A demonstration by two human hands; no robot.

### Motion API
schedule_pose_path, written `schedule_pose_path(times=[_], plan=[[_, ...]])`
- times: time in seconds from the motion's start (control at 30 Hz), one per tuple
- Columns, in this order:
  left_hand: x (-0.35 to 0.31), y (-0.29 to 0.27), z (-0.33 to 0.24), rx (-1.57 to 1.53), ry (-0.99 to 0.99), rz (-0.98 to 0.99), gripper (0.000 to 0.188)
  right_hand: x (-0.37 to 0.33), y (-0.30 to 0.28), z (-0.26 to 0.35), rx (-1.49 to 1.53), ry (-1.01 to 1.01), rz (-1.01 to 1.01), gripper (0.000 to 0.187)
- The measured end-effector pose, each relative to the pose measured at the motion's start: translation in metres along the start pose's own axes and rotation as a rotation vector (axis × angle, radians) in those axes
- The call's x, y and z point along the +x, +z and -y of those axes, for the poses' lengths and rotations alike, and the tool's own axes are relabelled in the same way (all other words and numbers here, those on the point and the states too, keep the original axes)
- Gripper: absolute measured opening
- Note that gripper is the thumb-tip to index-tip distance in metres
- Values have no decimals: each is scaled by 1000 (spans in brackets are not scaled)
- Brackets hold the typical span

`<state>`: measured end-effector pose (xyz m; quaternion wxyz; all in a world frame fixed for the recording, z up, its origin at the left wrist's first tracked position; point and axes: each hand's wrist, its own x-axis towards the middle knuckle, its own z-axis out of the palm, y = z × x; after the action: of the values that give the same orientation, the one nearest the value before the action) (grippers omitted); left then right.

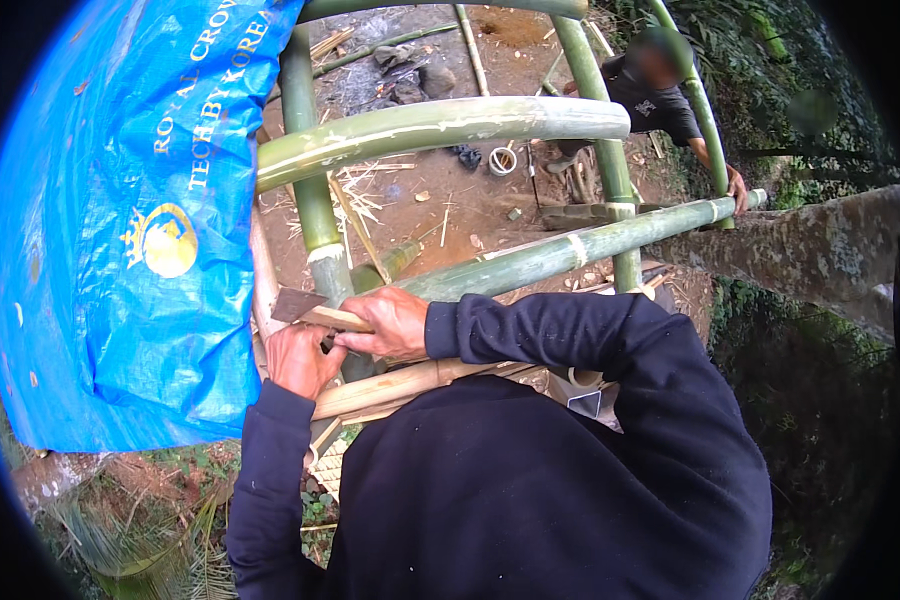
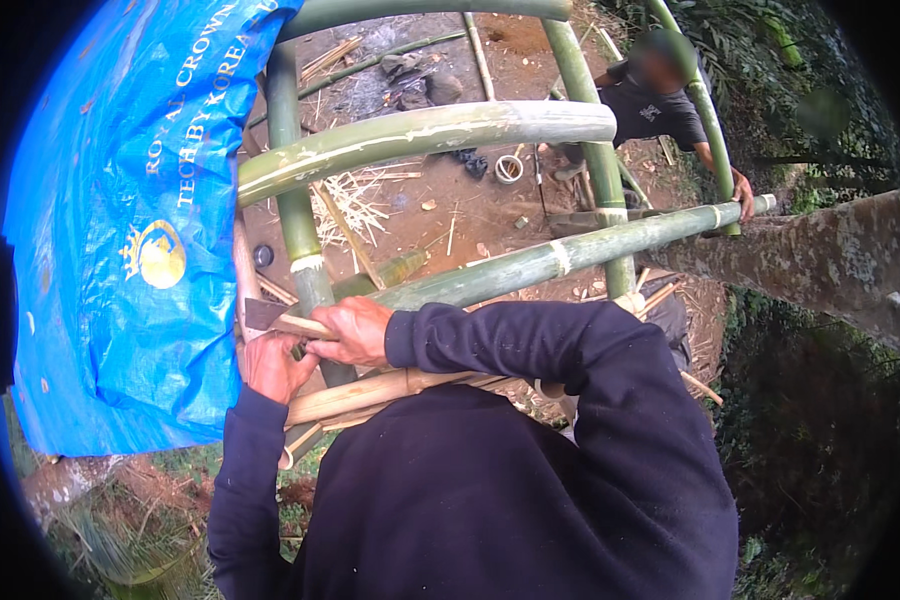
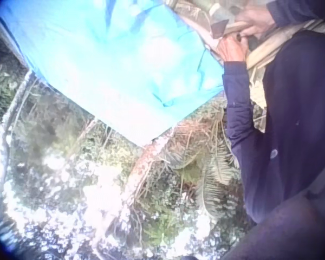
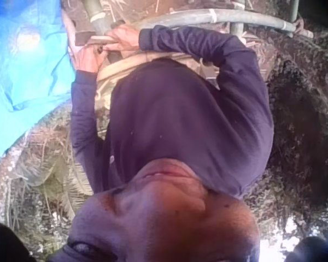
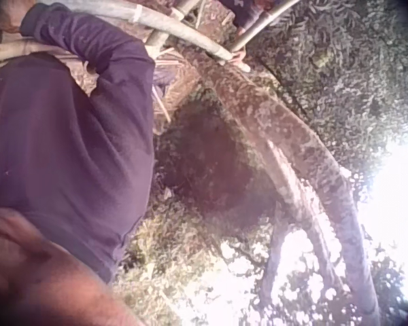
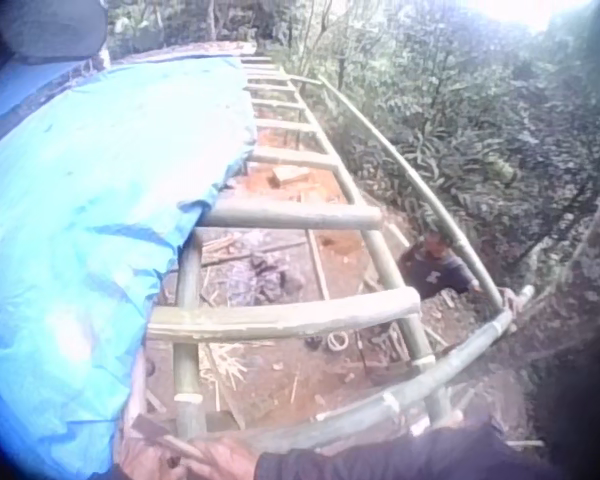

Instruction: The person uses a small axe to shape and fit bamboo poles into a larger bamboo framework. They repeatedly strike the ends of the poles to create notches and secure connections between the vertical and horizontal members of the structure. The task involves precise manual manipulation of the bamboo pieces to ensure a snug fit.

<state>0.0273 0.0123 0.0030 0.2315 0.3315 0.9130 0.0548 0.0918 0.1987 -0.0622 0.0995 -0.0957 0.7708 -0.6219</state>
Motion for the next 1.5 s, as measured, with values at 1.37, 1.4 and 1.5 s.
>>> schedule_pose_path(times=[1.37,1.4,1.5], plan=[[0,72,-90,-2561,-1038,-770,20,24,-5,19,-179,165,224,22],[0,72,-90,-2560,-1039,-771,19,24,-3,20,-189,158,216,21],[-1,72,-89,-2553,-1047,-779,19,24,-1,18,-190,145,216,20]])
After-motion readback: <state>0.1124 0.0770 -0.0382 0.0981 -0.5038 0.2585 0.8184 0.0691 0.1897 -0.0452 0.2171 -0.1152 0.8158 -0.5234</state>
